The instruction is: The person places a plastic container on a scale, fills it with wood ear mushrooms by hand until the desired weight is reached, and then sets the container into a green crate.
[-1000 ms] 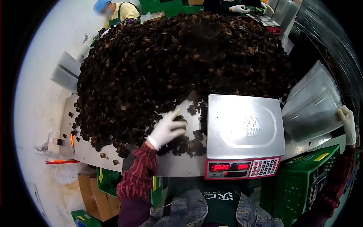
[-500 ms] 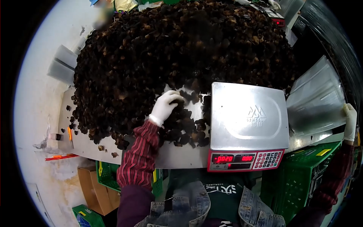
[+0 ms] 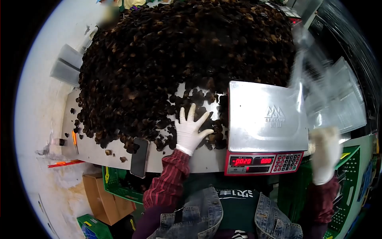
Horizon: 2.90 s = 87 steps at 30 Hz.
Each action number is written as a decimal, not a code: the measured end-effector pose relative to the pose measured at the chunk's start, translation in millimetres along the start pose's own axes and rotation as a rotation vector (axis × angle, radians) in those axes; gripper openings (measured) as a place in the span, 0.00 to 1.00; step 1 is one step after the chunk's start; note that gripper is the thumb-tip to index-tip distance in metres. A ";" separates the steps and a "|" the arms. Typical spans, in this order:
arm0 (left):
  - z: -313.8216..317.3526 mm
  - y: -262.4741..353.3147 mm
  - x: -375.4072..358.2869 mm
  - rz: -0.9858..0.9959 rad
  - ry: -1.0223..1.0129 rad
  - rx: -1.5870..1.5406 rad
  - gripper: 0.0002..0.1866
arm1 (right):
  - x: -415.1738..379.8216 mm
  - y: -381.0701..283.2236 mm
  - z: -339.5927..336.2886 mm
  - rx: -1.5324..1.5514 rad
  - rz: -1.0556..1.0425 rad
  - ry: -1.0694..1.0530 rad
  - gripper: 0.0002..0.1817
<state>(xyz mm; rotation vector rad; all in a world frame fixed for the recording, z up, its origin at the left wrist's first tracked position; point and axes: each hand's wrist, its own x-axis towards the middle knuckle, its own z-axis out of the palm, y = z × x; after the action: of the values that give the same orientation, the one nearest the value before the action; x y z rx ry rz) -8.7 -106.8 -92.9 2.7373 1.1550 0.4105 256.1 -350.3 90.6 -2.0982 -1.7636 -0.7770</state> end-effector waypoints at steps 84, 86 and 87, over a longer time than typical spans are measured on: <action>-20.0 -8.1 95.8 0.127 0.038 -0.504 0.22 | -53.8 -23.4 77.9 0.774 0.903 0.092 0.10; 3.7 -28.0 77.9 0.271 -0.064 -0.180 0.25 | -62.8 -21.0 82.1 0.827 0.941 0.075 0.10; 11.2 -30.7 63.3 0.342 -0.069 -0.096 0.24 | -68.9 -19.5 86.1 0.820 0.949 0.075 0.10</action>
<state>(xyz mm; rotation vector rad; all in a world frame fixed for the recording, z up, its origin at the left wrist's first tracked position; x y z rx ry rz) 16.1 -40.2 -98.5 2.8382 0.6316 0.3946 248.4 -355.5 -20.9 -1.8927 -0.6430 0.1328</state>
